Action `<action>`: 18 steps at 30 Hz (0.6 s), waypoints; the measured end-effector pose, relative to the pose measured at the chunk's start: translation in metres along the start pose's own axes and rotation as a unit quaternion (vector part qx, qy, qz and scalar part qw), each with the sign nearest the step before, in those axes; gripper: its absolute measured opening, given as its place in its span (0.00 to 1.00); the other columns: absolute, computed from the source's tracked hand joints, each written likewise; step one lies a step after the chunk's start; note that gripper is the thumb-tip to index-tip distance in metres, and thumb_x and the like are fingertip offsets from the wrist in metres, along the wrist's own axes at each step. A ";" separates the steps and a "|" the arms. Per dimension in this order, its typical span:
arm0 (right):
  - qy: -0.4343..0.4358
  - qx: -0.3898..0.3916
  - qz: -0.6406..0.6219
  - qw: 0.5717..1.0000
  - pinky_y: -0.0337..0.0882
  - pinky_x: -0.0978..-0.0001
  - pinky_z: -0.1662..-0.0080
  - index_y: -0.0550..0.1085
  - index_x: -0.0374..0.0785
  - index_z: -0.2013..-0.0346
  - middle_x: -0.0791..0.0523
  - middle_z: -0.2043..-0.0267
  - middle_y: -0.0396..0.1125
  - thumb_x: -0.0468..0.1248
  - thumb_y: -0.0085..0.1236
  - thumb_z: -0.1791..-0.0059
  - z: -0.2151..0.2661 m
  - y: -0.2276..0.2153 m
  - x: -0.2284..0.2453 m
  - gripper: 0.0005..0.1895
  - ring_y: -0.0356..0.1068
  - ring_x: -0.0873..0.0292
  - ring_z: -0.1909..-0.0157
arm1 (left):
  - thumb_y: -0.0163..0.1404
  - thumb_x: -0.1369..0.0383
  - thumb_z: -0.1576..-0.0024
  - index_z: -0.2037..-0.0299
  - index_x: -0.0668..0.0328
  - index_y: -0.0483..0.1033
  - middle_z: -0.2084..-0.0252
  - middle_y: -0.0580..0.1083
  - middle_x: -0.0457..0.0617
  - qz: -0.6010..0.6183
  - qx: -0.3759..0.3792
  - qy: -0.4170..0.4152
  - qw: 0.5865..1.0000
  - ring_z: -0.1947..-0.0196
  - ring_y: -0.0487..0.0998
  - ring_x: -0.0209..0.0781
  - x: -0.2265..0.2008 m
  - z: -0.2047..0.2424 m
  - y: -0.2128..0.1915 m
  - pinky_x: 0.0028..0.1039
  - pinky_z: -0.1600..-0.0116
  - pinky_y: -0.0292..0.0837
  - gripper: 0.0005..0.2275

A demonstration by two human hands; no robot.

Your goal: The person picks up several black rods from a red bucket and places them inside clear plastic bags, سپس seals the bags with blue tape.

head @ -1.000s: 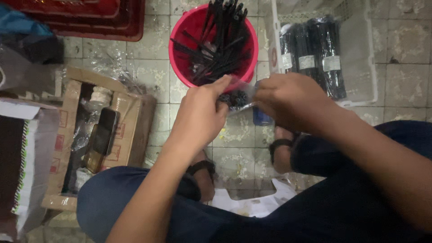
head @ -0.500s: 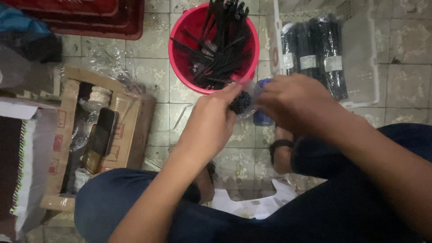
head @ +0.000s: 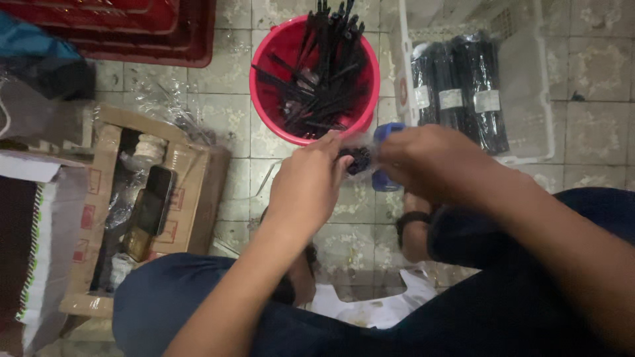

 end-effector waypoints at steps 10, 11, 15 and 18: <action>0.108 -0.009 -0.188 0.976 0.77 0.50 0.52 0.76 0.43 0.40 0.44 0.51 0.75 0.26 0.50 0.49 -0.006 -0.042 0.006 0.23 0.77 0.45 0.52 | 0.46 0.76 0.44 0.38 0.57 0.73 0.33 0.71 0.49 -0.043 0.009 -0.025 0.999 0.51 0.79 0.70 0.008 0.009 -0.002 0.60 0.52 0.78 0.21; 0.083 -0.066 -0.184 0.977 0.75 0.47 0.55 0.78 0.41 0.44 0.45 0.55 0.75 0.25 0.52 0.51 -0.004 -0.041 -0.001 0.22 0.76 0.42 0.53 | 0.45 0.78 0.44 0.40 0.60 0.74 0.34 0.72 0.51 -0.030 0.007 -0.022 0.999 0.51 0.79 0.73 0.005 0.011 -0.004 0.61 0.52 0.77 0.20; 0.073 -0.150 -0.188 0.968 0.74 0.55 0.61 0.80 0.37 0.51 0.49 0.65 0.76 0.24 0.54 0.51 -0.006 -0.040 -0.015 0.16 0.76 0.48 0.62 | 0.42 0.81 0.45 0.41 0.62 0.74 0.34 0.72 0.51 -0.007 0.001 -0.012 1.000 0.53 0.79 0.75 0.010 0.009 0.003 0.61 0.52 0.77 0.21; 0.092 -0.155 -0.217 0.959 0.77 0.60 0.61 0.79 0.33 0.49 0.47 0.62 0.76 0.23 0.56 0.52 -0.015 -0.037 -0.021 0.17 0.77 0.50 0.59 | 0.44 0.79 0.46 0.43 0.62 0.75 0.34 0.72 0.53 -0.004 0.005 0.005 1.000 0.53 0.79 0.76 -0.001 0.012 -0.007 0.61 0.52 0.77 0.20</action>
Point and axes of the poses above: each hand's wrist, its own z-axis away from the middle knuckle, its own y-axis out of the palm, x = y × z, the point moved 7 cm from there along -z, towards the middle knuckle
